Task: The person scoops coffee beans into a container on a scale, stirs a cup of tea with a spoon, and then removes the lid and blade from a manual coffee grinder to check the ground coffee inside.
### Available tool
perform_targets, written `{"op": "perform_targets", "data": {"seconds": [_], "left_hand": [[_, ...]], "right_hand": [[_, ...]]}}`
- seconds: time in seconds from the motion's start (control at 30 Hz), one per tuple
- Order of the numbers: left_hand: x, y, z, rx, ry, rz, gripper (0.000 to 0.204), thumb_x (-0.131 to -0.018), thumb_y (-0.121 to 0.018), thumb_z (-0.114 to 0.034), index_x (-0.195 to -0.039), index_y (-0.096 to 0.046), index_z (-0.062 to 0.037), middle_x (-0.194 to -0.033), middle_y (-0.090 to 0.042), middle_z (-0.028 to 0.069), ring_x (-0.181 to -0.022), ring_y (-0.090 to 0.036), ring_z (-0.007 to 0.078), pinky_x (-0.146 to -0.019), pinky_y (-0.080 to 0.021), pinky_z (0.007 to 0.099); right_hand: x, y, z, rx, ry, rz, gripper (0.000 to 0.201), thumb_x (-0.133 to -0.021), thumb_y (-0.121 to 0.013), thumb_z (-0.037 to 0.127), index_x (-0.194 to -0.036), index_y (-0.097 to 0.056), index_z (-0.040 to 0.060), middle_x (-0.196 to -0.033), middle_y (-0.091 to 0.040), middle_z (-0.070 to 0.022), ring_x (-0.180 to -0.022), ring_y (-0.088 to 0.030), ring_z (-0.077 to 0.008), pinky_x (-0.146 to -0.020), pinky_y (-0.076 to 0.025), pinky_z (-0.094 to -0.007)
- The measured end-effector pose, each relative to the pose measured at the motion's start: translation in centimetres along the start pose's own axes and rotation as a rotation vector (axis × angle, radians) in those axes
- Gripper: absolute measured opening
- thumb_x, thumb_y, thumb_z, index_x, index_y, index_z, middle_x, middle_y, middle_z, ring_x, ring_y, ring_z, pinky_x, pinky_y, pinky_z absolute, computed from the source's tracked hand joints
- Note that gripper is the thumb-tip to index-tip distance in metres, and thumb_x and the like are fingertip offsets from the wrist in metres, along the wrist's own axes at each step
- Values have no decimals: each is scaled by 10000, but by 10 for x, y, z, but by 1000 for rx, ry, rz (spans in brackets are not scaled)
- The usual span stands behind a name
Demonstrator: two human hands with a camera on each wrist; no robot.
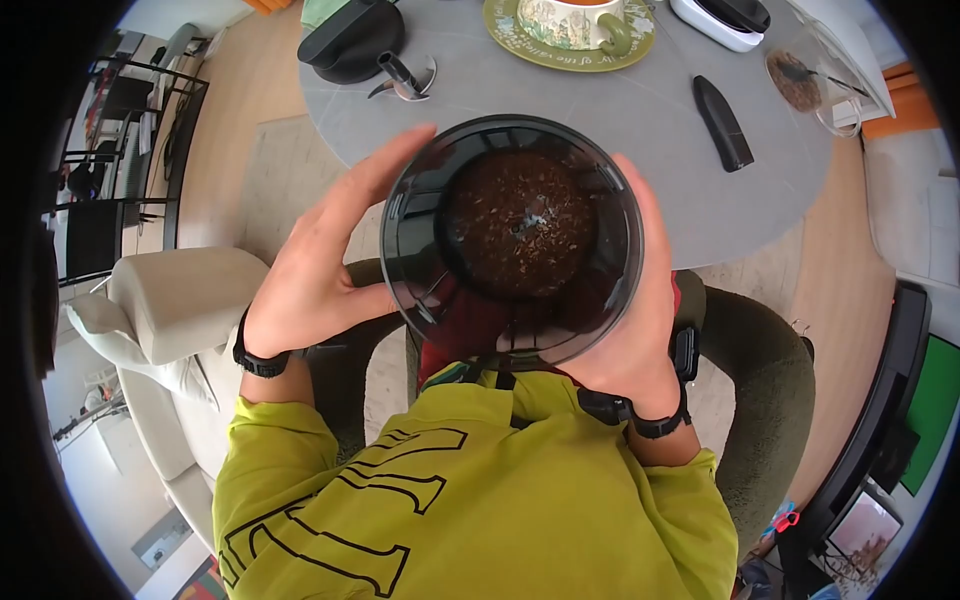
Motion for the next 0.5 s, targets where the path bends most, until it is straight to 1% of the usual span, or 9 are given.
{"op": "perform_targets", "data": {"seconds": [0.07,0.13,0.17,0.3,0.37,0.4,0.43,0.47,0.5], "left_hand": [[2,1,-3,-147,-98,18,815,-675,-783,-99,-1386,-388,-56,-1373,-469,146,-1236,-472,355,-1008,-428,404],[2,2,-4,-135,-58,28,791,-675,-780,-100,-1370,-406,-53,-1361,-480,147,-1221,-486,357,-996,-440,402],[1,2,-4,-119,-25,36,768,-675,-777,-101,-1355,-423,-49,-1349,-490,148,-1205,-500,358,-983,-451,401],[3,5,-7,-136,-32,22,726,-680,-764,-86,-1332,-447,-43,-1318,-519,142,-1173,-525,356,-960,-470,399],[3,7,-12,-176,-93,4,875,-565,-866,-257,-1305,-489,19,-1268,-570,184,-1171,-554,350,-974,-437,406],[2,9,-14,-176,-92,6,875,-565,-866,-257,-1305,-489,19,-1268,-570,184,-1171,-554,350,-974,-437,406],[1,13,-19,-147,-200,-9,883,-555,-873,-311,-1279,-501,31,-1234,-575,204,-1132,-570,350,-949,-451,404],[1,14,-23,-119,-308,-24,898,-545,-880,-366,-1254,-513,44,-1201,-579,224,-1093,-587,350,-924,-465,401],[1,13,-22,-117,-307,-22,898,-545,-880,-366,-1254,-513,44,-1201,-579,224,-1093,-587,350,-924,-465,401]], "right_hand": [[-2,-3,0,-88,21,22,1149,-529,-905,95,-1432,-206,-33,-1392,-396,-186,-1273,-447,-269,-1057,-386,-403],[-9,-6,5,27,74,120,1138,-518,-906,101,-1421,-227,-36,-1384,-402,-174,-1268,-449,-259,-1060,-381,-393],[-9,-5,5,29,74,117,1138,-518,-906,101,-1421,-227,-36,-1384,-402,-174,-1268,-449,-259,-1060,-381,-393],[-9,-5,7,7,13,116,1158,-483,-925,127,-1411,-251,-39,-1385,-400,-168,-1264,-451,-251,-1068,-368,-380],[-5,-5,13,-30,-2,108,1160,-474,-928,132,-1407,-262,-41,-1386,-400,-168,-1265,-450,-250,-1071,-364,-378],[-3,-3,19,-52,-15,52,1163,-450,-939,144,-1396,-289,-47,-1373,-421,-170,-1249,-466,-248,-1068,-368,-374],[-3,-1,23,-72,-28,-3,1167,-426,-949,156,-1384,-315,-52,-1360,-442,-172,-1233,-483,-245,-1064,-373,-371],[-6,-3,28,-412,-38,-58,879,-636,-867,168,-1340,-398,-74,-1301,-508,-183,-1180,-531,-247,-1039,-401,-366],[-5,-2,36,-412,-40,-60,879,-636,-867,168,-1340,-398,-74,-1301,-508,-183,-1180,-531,-247,-1039,-401,-366]]}}
Point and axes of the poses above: each hand's wrist, its own x-axis away from the middle knuckle, its own y-axis out of the back of the hand, z = x × y, the point moved 3 cm from there along -x, towards the middle knuckle
